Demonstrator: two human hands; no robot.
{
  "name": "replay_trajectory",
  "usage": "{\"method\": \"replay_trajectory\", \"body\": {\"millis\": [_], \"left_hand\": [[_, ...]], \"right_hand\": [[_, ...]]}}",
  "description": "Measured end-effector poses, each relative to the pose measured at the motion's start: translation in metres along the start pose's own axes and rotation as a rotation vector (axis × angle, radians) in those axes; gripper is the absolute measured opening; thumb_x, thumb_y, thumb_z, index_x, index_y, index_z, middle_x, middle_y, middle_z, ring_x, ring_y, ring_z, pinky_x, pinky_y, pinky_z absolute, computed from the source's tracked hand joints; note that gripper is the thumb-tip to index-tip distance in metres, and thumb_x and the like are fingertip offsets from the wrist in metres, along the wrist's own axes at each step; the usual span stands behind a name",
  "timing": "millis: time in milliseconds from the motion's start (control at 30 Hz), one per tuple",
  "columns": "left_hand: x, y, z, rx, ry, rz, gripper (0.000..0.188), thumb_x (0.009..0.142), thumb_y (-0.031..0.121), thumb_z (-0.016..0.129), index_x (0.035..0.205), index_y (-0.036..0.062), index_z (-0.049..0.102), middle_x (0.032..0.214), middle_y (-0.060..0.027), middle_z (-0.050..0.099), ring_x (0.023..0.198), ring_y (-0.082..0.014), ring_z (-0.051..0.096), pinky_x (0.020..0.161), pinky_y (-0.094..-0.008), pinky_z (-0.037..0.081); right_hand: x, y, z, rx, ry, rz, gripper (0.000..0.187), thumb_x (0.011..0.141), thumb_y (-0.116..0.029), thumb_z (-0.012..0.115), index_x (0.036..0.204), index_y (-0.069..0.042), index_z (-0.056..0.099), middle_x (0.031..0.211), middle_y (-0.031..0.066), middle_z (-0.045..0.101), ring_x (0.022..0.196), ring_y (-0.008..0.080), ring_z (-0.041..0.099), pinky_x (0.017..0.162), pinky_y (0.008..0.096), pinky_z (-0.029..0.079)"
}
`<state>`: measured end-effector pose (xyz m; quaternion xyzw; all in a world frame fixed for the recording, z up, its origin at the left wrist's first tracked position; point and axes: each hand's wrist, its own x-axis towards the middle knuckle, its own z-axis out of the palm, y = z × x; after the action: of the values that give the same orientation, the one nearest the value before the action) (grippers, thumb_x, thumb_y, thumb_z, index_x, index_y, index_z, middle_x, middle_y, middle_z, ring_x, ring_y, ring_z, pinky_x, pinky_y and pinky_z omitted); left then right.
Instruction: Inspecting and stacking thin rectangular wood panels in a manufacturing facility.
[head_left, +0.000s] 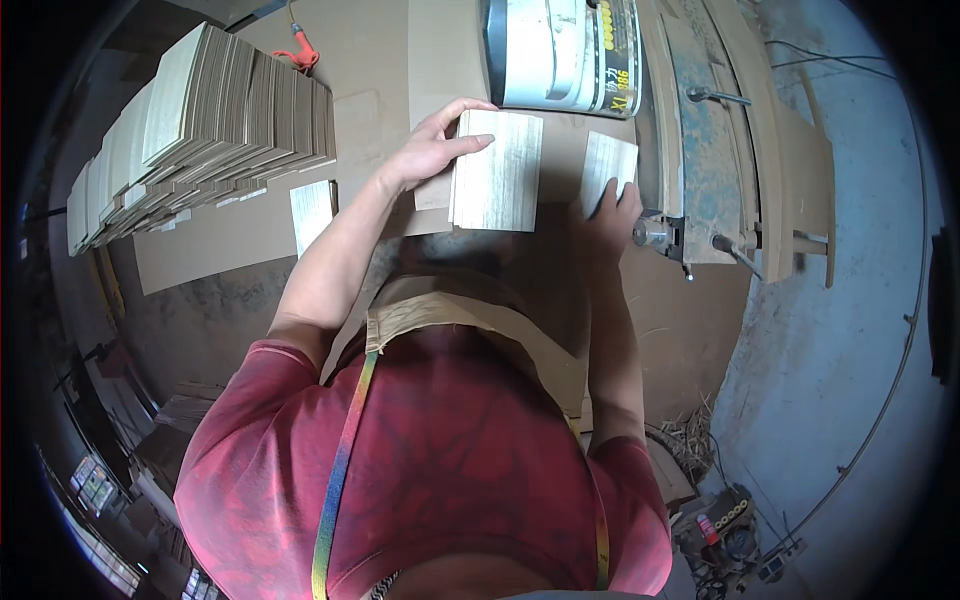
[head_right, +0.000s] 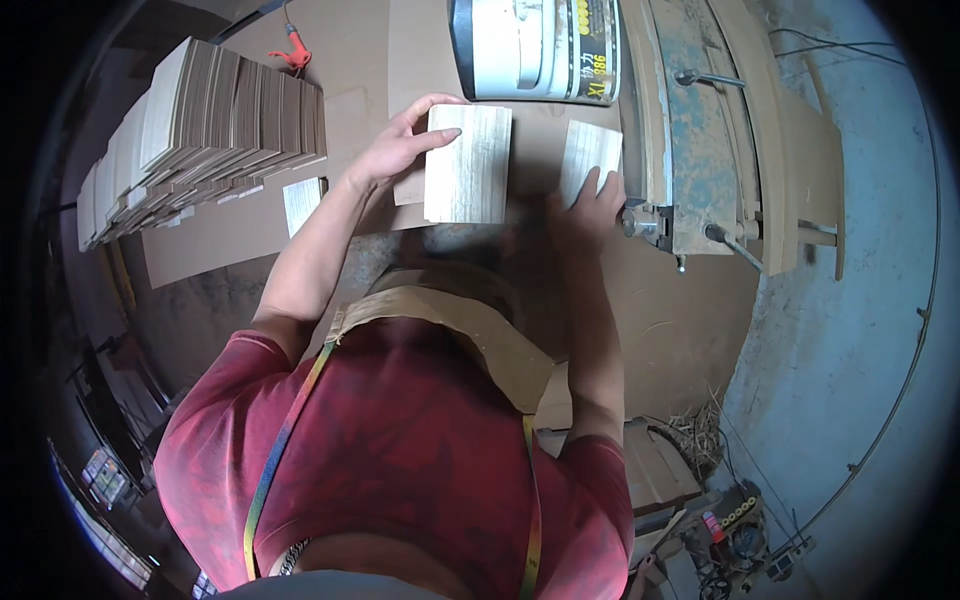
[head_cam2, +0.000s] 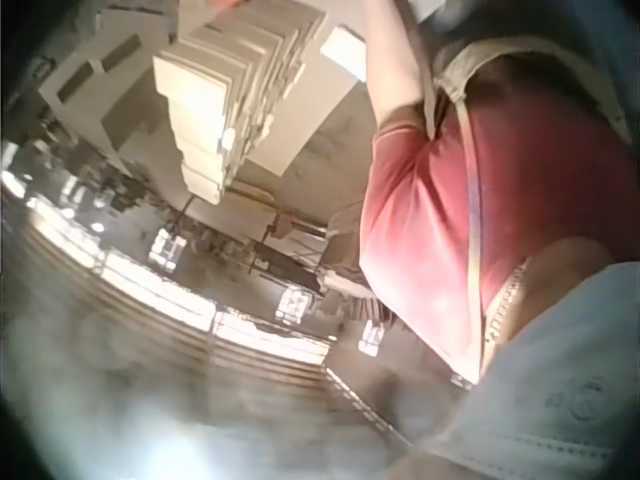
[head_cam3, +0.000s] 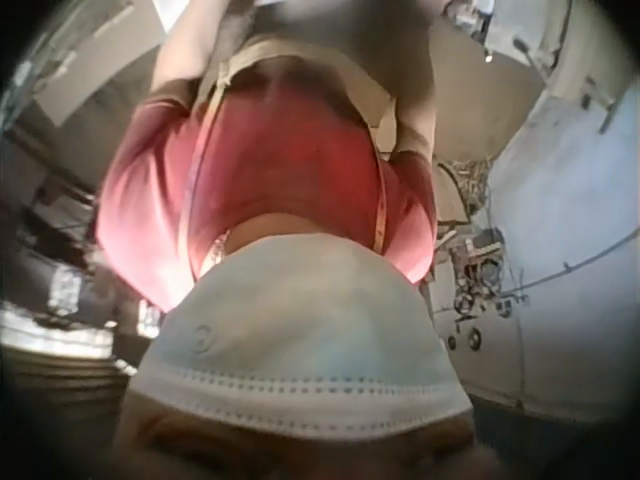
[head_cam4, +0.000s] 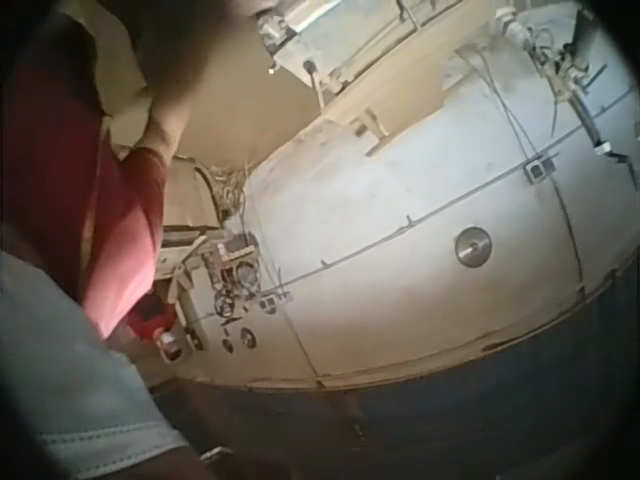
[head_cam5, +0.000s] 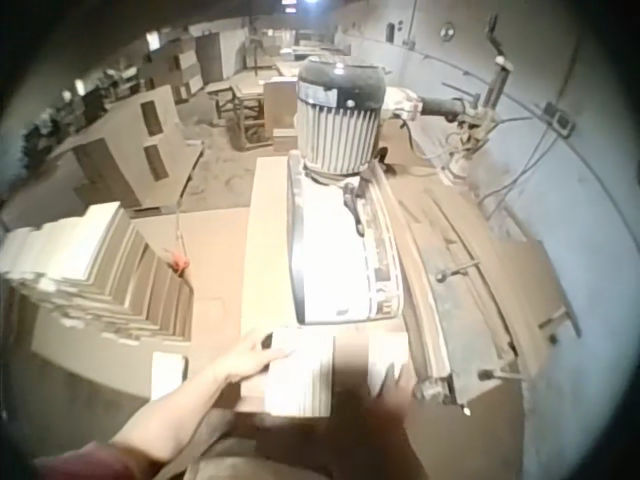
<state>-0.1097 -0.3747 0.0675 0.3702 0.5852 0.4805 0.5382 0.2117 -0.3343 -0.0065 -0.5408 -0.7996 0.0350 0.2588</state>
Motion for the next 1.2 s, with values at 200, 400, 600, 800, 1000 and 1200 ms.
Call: {"method": "replay_trajectory", "body": {"millis": [200,400,600,800,1000,1200], "left_hand": [[0.005,0.008,0.008,0.007,0.039,-0.064,0.033,0.103,0.030,0.083,0.129,0.0105,0.076,0.123,-0.0129,0.075,0.116,-0.0226,0.070,0.101,-0.0383,0.059],[0.015,0.010,0.028,0.109,0.187,-0.076,0.035,0.105,0.035,0.080,0.130,0.0112,0.075,0.121,-0.0130,0.076,0.122,-0.0227,0.068,0.104,-0.0381,0.057],[0.028,-0.008,0.021,0.102,0.135,0.019,0.042,0.109,0.044,0.074,0.135,0.0115,0.074,0.126,-0.0117,0.075,0.122,-0.0223,0.068,0.109,-0.0381,0.055],[0.024,-0.008,-0.003,-0.083,-0.078,0.015,0.049,0.110,0.050,0.069,0.142,0.0131,0.072,0.130,-0.0108,0.074,0.121,-0.0222,0.068,0.111,-0.0381,0.053],[0.015,-0.008,-0.016,-0.037,-0.172,0.066,0.048,0.105,0.035,0.079,0.148,0.0168,0.069,0.131,-0.0096,0.073,0.117,-0.0222,0.069,0.105,-0.0368,0.056],[0.007,0.004,-0.014,0.101,-0.110,0.074,0.051,0.097,0.020,0.086,0.145,0.0178,0.069,0.127,-0.0088,0.073,0.112,-0.0232,0.070,0.098,-0.0373,0.059]], "right_hand": [[0.073,0.000,0.050,0.004,0.114,-0.073,0.051,0.099,-0.016,0.071,0.142,0.009,0.063,0.146,0.0335,0.060,0.136,0.0533,0.056,0.115,0.0583,0.050],[0.042,-0.135,-0.026,0.229,-0.076,-0.144,0.059,0.093,-0.028,0.082,0.139,0.006,0.065,0.142,0.0294,0.063,0.119,0.0478,0.065,0.103,0.0537,0.056],[0.031,-0.138,-0.049,0.285,-0.076,-0.019,0.062,0.091,-0.027,0.087,0.140,0.005,0.067,0.145,0.0260,0.065,0.117,0.0420,0.070,0.102,0.0464,0.059],[0.029,-0.114,-0.063,0.631,-0.072,-0.052,0.066,0.089,-0.023,0.088,0.144,0.005,0.066,0.145,0.0255,0.067,0.122,0.0388,0.070,0.101,0.0442,0.060],[0.032,-0.119,-0.073,0.687,-0.125,0.085,0.071,0.081,-0.025,0.093,0.141,0.002,0.067,0.134,0.0259,0.070,0.114,0.0395,0.072,0.093,0.0458,0.062],[0.021,-0.043,-0.059,0.646,-0.088,0.280,0.068,0.081,-0.028,0.093,0.137,0.004,0.070,0.131,0.0259,0.071,0.111,0.0407,0.071,0.095,0.0475,0.061]]}}
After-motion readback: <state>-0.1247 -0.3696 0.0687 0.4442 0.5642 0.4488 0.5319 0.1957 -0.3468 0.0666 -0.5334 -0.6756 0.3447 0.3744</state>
